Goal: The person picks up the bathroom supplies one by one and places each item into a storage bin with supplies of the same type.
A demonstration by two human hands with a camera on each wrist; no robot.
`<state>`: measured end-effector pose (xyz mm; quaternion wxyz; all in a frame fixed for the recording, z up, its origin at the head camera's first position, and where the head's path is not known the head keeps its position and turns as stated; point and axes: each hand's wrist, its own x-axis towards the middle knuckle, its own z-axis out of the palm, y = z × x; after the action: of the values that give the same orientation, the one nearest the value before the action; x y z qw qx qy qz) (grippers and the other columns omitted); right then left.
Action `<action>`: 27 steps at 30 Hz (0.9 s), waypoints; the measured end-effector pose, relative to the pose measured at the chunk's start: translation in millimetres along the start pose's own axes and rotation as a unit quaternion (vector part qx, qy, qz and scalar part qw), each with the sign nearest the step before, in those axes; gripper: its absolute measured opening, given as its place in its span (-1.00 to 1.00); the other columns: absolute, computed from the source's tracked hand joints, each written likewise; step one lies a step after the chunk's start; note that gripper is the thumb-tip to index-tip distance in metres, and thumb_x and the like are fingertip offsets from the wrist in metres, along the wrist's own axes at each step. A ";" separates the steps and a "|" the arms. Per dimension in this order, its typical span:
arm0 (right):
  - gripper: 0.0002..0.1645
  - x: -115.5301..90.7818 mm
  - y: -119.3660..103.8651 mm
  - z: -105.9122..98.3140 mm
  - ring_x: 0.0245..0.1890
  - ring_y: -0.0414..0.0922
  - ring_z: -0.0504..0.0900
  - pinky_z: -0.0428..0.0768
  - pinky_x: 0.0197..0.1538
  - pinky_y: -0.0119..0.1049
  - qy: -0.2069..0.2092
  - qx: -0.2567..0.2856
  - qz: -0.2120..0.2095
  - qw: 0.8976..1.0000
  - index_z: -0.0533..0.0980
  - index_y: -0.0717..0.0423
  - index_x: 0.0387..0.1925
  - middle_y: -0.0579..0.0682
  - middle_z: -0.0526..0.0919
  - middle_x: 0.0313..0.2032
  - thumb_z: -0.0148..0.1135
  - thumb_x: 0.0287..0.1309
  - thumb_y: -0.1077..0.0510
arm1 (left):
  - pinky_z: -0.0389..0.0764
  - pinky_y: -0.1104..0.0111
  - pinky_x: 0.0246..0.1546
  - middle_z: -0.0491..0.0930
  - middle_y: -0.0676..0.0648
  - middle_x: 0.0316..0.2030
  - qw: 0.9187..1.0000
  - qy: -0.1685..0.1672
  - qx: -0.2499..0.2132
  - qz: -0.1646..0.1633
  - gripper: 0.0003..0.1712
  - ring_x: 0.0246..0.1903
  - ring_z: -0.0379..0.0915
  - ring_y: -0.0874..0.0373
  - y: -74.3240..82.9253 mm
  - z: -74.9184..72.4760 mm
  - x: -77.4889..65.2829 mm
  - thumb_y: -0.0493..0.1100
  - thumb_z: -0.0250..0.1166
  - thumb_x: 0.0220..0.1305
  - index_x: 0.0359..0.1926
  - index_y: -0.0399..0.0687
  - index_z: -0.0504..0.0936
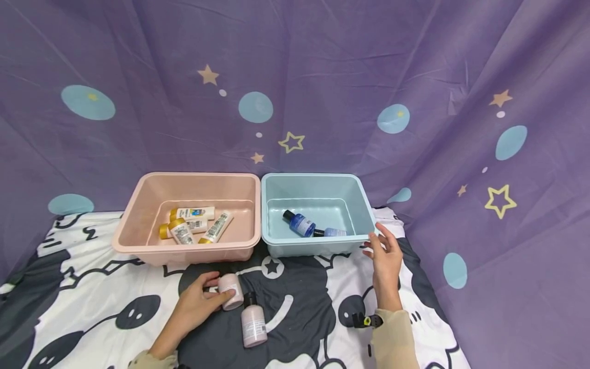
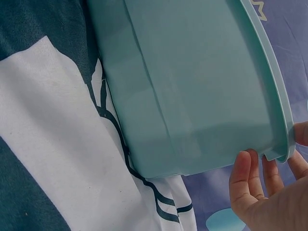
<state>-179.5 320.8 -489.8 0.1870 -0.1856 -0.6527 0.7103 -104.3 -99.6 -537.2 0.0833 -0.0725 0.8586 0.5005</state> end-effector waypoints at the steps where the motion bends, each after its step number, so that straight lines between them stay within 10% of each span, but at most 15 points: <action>1: -0.45 -0.3 0.0 0.0 -0.19 0.05 0.69 0.70 -0.31 -0.29 0.000 0.000 0.000 1.000 0.52 0.05 0.28 0.08 0.61 -0.08 0.37 0.28 0.09 | 0.66 0.21 -0.32 0.60 -0.30 0.04 1.000 0.001 0.002 -0.001 -0.04 -0.22 0.67 0.01 0.1 0.4 0.2 0.19 0.53 0.08 0.30 -0.32 0.41; 12: -0.45 -0.7 -0.4 0.8 -0.18 0.06 0.68 0.71 -0.32 -0.29 0.001 0.006 0.004 1.000 0.52 0.04 0.28 0.14 0.59 -0.04 0.37 0.28 0.09 | 0.59 0.14 -0.25 0.63 -0.24 0.00 1.000 0.005 0.022 -0.018 0.02 -0.29 0.61 0.10 1.7 1.6 2.0 0.27 0.53 0.02 0.31 -0.30 0.40; 27: -0.46 -0.7 0.3 0.9 -0.18 0.06 0.68 0.70 -0.33 -0.30 0.004 0.002 0.008 1.000 0.53 0.01 0.28 0.12 0.60 -0.05 0.37 0.28 0.07 | 0.66 0.27 -0.33 0.55 -0.30 0.11 0.990 -0.019 -0.127 -0.051 -0.05 -0.22 0.67 0.06 -0.8 -1.7 -6.5 0.03 0.61 0.00 0.35 -0.19 0.39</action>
<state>-179.4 319.6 -490.0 0.1844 -0.1929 -0.6492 0.7123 -97.9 -101.3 -535.6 0.1151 -0.1164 0.7816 0.6020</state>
